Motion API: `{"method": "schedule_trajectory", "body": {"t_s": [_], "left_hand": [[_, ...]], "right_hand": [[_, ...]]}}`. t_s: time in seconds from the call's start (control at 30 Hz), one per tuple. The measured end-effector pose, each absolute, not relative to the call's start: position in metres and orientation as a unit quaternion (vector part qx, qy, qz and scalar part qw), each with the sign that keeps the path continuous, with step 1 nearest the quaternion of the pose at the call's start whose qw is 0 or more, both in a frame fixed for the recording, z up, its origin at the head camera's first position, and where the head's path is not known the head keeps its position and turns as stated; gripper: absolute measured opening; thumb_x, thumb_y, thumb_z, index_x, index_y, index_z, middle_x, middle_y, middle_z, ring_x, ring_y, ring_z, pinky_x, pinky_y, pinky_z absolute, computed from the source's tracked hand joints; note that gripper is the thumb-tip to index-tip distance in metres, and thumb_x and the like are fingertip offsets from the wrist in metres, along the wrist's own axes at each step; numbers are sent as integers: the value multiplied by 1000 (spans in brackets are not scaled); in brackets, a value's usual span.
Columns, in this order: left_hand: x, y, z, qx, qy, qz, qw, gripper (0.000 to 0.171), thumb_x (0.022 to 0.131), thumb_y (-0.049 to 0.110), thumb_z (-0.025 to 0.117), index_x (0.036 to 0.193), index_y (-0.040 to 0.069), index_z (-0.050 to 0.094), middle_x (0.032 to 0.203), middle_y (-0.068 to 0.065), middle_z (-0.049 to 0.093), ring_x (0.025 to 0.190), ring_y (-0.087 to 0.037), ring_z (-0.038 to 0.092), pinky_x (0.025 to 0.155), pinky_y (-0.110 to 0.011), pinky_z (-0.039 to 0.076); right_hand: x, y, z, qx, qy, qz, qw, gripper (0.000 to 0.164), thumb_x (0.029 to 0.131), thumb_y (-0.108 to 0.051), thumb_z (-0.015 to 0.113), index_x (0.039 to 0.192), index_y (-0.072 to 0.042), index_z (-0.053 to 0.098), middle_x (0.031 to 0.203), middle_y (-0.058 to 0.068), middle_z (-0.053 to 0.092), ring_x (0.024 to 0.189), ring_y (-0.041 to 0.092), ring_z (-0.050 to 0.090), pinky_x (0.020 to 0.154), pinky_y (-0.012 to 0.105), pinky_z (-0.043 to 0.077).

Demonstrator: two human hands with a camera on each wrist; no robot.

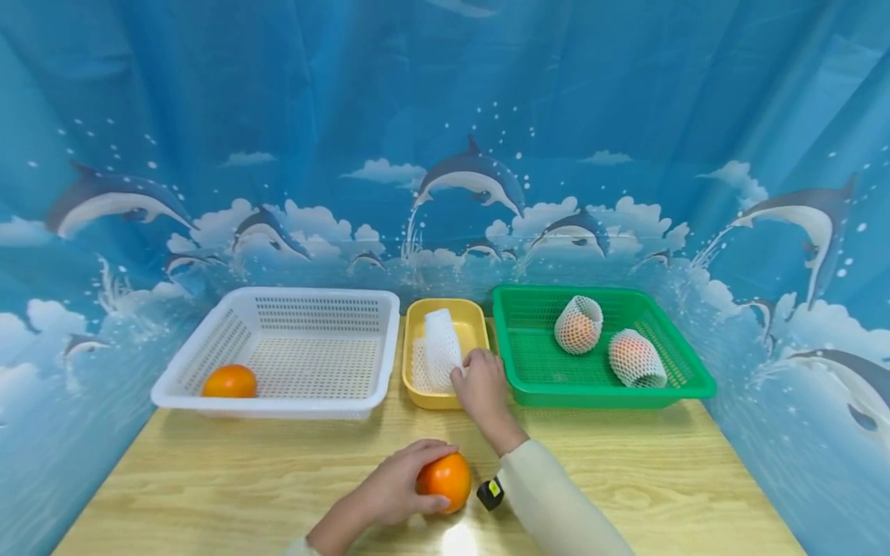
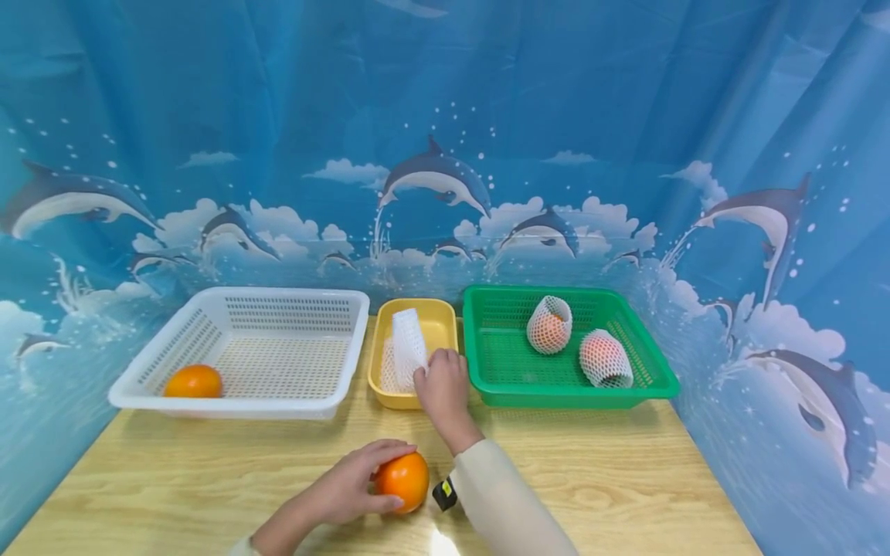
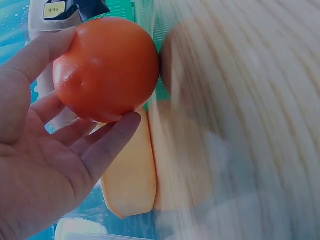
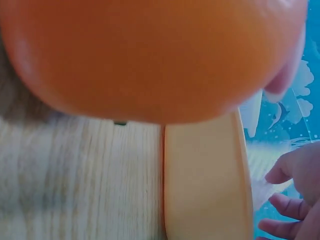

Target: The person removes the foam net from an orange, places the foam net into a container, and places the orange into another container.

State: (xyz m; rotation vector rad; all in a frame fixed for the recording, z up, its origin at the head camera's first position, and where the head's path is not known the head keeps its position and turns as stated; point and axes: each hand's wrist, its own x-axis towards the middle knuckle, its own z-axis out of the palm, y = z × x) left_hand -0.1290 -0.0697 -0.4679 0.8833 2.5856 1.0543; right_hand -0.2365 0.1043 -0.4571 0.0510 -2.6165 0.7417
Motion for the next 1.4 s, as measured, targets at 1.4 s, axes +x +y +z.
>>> {"method": "schedule_trajectory", "body": {"t_s": [1.4], "left_hand": [[-132,-72,-473,309,871,367,108,67,82,38,76,141,16,51,140,-7,50,121,-28,53,99,-53,46]], "right_hand": [[-247,96,-450,180,-959,131,173,17,92,-15,62,97,-4,74,105,10,69,105,27,61,101,40,45]]}}
